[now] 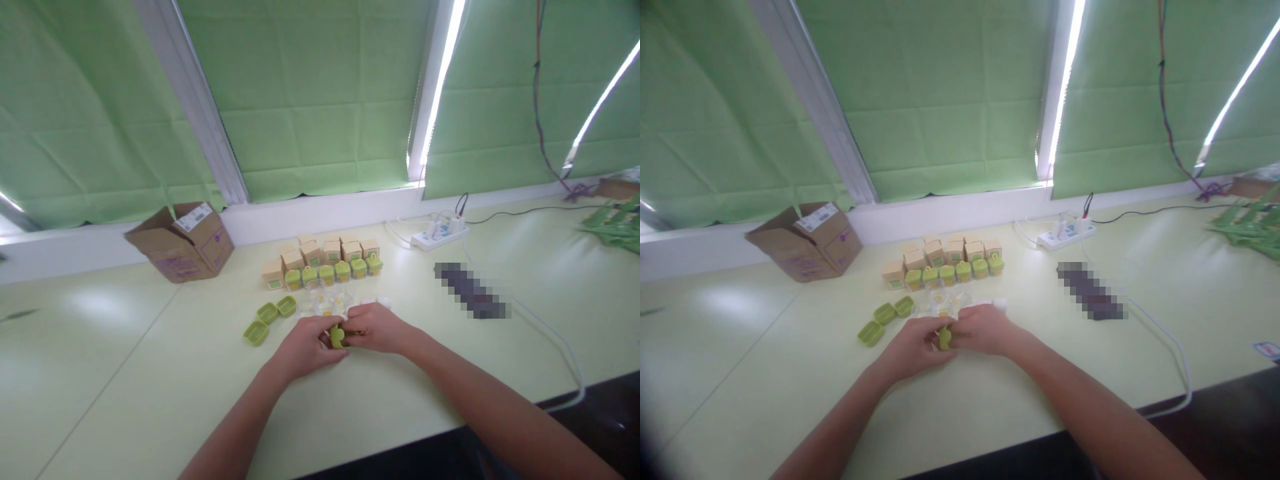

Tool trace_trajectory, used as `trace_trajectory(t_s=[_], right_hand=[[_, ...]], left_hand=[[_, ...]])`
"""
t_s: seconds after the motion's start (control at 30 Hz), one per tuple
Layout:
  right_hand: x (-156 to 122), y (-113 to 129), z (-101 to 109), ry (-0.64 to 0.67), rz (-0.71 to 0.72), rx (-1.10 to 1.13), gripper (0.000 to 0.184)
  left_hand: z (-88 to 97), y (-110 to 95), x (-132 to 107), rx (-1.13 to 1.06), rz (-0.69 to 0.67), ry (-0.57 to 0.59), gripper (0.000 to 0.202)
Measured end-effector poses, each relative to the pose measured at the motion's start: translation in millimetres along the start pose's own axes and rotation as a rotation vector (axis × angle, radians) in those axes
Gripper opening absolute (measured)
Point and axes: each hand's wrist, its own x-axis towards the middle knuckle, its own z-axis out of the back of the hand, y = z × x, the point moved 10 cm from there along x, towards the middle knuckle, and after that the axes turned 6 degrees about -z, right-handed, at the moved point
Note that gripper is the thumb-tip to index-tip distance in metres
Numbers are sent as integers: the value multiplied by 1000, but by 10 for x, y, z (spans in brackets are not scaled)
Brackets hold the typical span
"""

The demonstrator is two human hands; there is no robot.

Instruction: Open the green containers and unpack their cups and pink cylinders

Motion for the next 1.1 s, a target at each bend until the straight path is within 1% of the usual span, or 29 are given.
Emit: trace_trajectory(t_s=[0.27, 0.4, 0.5, 0.67, 0.77, 0.97, 1.1], right_hand=[[-2, 97, 33, -48, 92, -47, 27], [-14, 101, 12, -75, 94, -93, 26], [-30, 121, -10, -87, 115, -103, 26], [-44, 152, -11, -99, 143, -95, 25], [-36, 160, -15, -82, 141, -65, 25], [-4, 135, 8, -15, 77, 66, 20], [3, 158, 61, 36, 59, 164, 17]], left_hand=[[11, 31, 0, 71, 5, 6, 34], [6, 39, -10, 23, 2, 27, 39], [19, 68, -22, -29, 10, 9, 43], [54, 37, -23, -24, -32, -31, 41], [51, 20, -20, -17, -41, -28, 38], [46, 31, -22, 48, -41, -28, 37], [22, -5, -13, 64, -53, 9, 32]])
